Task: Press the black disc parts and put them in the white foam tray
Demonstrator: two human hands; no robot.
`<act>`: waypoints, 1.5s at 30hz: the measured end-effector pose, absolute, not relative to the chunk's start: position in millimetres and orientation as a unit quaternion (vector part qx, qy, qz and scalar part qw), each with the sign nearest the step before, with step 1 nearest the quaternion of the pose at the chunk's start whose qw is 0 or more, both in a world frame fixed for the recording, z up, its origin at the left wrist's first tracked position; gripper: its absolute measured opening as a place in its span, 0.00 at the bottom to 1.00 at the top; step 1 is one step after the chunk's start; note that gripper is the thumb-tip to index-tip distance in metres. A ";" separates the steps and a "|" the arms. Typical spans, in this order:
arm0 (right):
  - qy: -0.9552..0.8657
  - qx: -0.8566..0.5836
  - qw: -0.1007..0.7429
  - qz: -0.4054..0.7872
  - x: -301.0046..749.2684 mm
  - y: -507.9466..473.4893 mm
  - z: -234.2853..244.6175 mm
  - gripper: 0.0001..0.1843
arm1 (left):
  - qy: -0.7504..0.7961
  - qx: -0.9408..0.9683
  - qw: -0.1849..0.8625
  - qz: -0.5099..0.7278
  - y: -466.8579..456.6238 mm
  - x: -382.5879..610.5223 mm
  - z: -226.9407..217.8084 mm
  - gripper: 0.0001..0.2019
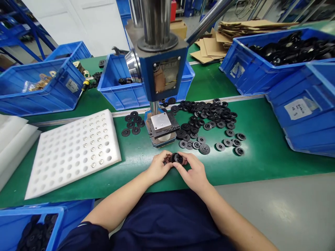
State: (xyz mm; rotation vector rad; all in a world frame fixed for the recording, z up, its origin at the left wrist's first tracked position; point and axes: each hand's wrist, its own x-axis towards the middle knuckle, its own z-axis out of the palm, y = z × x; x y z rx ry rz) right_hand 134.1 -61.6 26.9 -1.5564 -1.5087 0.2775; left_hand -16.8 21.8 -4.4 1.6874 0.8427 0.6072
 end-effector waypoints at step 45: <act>-0.532 -0.630 0.530 0.197 151.0 -63.9 -18.0 0.20 | 0.432 0.676 0.386 0.456 91.9 -31.1 185.3 0.14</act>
